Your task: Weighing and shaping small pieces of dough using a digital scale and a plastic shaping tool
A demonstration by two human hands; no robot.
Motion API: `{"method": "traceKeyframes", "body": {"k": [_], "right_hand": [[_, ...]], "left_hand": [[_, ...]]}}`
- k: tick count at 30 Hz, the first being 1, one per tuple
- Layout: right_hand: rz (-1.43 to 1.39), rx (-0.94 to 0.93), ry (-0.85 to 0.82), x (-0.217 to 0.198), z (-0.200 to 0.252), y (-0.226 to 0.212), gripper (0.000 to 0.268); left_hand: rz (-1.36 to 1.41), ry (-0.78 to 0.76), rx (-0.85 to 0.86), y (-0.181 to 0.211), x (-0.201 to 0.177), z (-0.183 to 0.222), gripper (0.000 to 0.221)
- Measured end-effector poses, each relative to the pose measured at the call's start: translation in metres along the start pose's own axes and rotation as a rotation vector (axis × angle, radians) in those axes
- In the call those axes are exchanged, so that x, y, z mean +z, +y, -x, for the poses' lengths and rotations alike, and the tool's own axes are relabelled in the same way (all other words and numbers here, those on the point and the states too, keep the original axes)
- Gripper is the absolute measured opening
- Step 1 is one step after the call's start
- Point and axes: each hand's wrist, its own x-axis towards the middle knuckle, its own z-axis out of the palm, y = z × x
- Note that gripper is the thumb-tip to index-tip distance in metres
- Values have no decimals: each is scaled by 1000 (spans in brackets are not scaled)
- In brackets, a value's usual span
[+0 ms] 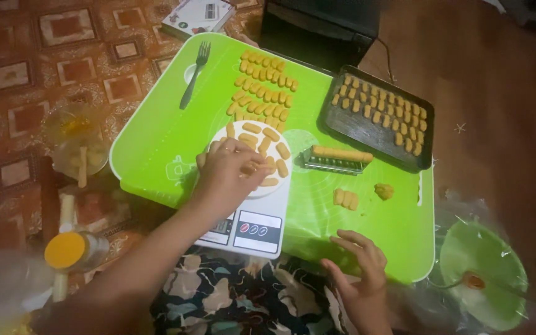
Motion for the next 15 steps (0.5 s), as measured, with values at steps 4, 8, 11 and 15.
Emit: {"method": "traceKeyframes", "body": {"k": [4,8,11,15], "right_hand": [[41,29,15,1,0,21,43],[168,59,52,-11,-11,44,37],[133,8,94,-19,-22,66,26],[49,250,119,-4,-31,113,31]], "left_hand": [[-86,56,-111,-4,-4,1,32],[25,204,-195,-5,-43,18,16],[49,448,181,-71,-54,39,15],[112,453,-4,-72,-99,79,14]]}}
